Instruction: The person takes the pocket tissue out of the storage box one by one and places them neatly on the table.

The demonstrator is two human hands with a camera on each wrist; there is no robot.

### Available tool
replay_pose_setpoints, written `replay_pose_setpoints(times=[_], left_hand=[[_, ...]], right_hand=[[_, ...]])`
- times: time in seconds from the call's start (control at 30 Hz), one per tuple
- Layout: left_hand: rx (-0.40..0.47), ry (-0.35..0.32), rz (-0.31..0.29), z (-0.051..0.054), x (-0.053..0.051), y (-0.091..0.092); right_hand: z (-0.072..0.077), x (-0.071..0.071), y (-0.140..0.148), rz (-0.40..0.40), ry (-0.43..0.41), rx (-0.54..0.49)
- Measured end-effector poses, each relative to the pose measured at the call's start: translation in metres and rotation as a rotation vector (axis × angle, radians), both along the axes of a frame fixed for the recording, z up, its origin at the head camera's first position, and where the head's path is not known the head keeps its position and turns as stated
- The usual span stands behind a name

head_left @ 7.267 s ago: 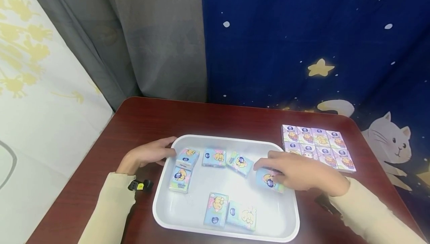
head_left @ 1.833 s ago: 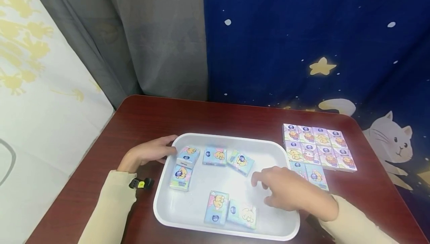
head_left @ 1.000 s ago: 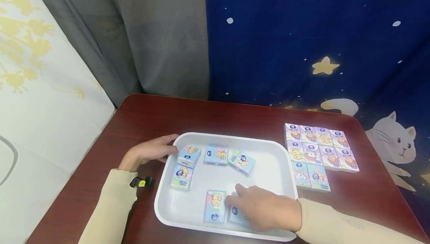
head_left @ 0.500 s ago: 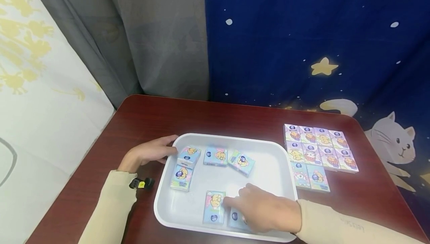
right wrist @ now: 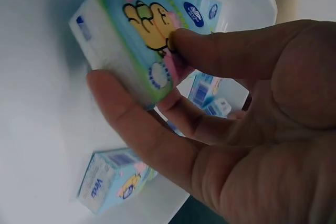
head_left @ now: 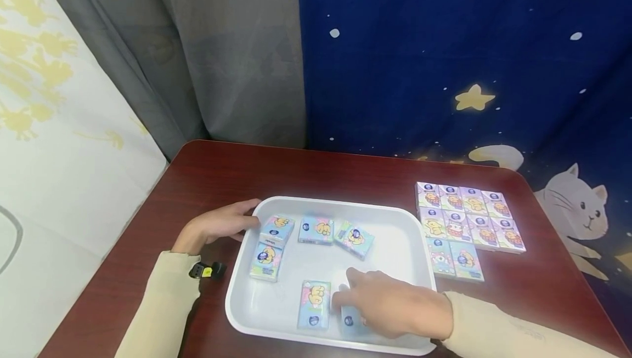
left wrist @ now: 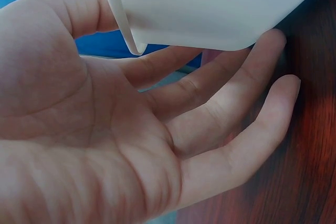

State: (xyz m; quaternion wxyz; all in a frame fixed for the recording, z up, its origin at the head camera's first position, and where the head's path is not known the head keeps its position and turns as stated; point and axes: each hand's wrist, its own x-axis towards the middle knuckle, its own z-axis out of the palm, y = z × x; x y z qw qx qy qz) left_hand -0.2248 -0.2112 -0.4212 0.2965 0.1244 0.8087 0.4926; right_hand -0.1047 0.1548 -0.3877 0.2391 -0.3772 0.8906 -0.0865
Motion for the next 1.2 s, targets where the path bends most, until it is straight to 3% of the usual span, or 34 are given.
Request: replay_pose_setpoints(times=[0.2, 0.6, 1.07, 1.2], left_hand=[[-0.004, 0.004, -0.001, 0.0, 0.001, -0.001], [-0.02, -0.004, 0.004, -0.001, -0.001, -0.002], [0.005, -0.008, -0.008, 0.0, 0.0, -0.001], [0.001, -0.009, -0.008, 0.0, -0.001, -0.001]], right_hand=[[0.009, -0.008, 0.01, -0.011, -0.011, -0.119], [0.023, -0.028, 0.042, -0.14, -0.079, -0.363], [0.017, -0.034, 0.083, -0.389, -0.099, -0.515], [0.013, -0.035, 0.093, -0.501, -0.127, -0.583]])
